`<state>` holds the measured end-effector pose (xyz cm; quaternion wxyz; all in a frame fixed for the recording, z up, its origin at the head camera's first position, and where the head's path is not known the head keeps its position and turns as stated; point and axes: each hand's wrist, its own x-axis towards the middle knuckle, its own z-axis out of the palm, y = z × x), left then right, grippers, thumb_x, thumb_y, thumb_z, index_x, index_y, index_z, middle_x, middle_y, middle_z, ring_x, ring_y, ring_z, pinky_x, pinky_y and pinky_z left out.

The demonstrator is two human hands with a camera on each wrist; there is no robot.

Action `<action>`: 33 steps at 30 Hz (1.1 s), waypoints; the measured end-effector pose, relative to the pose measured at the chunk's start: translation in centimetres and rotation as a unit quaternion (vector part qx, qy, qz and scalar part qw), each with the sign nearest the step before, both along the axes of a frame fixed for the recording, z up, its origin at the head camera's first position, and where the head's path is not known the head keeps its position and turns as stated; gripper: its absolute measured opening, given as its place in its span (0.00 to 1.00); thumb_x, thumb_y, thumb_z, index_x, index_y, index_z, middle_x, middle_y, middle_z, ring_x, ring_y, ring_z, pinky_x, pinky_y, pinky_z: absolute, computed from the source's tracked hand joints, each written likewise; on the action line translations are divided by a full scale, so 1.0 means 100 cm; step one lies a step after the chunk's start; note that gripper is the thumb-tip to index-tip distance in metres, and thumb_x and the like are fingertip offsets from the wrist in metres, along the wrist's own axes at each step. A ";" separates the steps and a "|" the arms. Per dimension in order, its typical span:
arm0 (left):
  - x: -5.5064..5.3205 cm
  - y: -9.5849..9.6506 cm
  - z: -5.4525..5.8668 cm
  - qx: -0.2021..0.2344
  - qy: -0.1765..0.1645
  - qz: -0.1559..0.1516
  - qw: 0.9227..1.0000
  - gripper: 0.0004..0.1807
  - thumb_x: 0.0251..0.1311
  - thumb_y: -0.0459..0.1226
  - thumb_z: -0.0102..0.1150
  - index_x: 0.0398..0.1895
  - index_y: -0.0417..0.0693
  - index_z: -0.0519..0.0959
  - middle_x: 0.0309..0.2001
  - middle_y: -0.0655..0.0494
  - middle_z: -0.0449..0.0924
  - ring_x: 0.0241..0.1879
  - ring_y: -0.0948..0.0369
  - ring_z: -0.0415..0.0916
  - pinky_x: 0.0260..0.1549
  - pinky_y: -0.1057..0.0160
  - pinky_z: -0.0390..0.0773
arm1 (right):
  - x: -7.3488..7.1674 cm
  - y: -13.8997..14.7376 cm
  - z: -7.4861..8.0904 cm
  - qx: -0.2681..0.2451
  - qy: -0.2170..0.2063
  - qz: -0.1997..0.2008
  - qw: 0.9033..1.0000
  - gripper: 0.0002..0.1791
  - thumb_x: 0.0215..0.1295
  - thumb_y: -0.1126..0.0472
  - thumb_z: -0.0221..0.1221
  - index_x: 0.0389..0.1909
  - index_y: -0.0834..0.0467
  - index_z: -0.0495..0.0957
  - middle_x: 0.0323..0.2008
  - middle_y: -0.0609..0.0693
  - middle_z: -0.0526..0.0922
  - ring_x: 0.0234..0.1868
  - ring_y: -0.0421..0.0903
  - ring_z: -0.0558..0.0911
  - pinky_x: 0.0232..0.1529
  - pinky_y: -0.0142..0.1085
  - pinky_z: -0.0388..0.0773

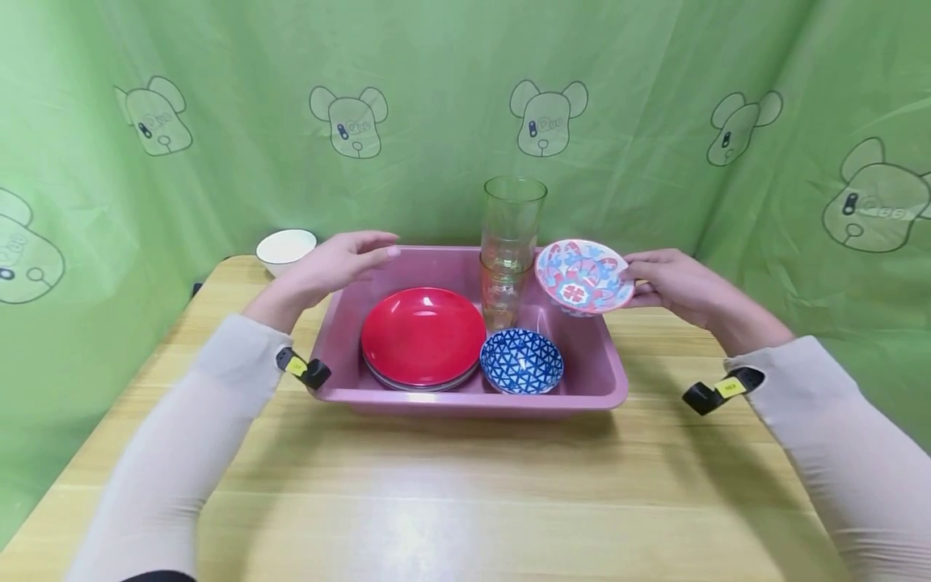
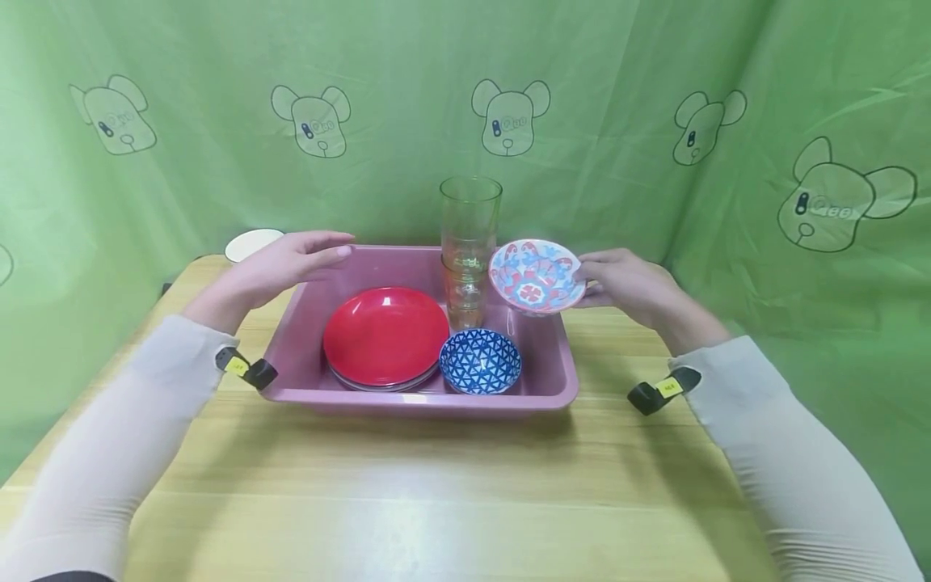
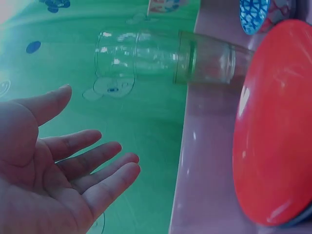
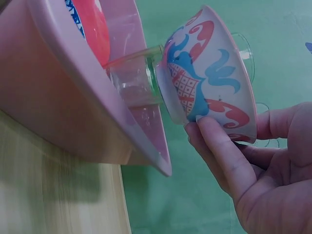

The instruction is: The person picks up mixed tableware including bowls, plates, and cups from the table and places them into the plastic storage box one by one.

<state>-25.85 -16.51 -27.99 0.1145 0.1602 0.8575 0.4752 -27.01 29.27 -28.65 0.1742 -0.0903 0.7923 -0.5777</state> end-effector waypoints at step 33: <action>-0.027 0.100 -0.012 0.049 -0.085 -0.096 0.990 0.29 0.70 0.46 0.55 0.69 0.43 0.68 0.61 0.44 0.74 0.58 0.48 0.74 0.58 0.52 0.75 | -0.004 -0.048 0.005 0.045 -0.022 0.086 0.995 0.30 0.74 0.66 0.47 0.70 0.77 0.52 0.44 0.60 0.80 0.40 0.46 0.85 0.48 0.39 0.83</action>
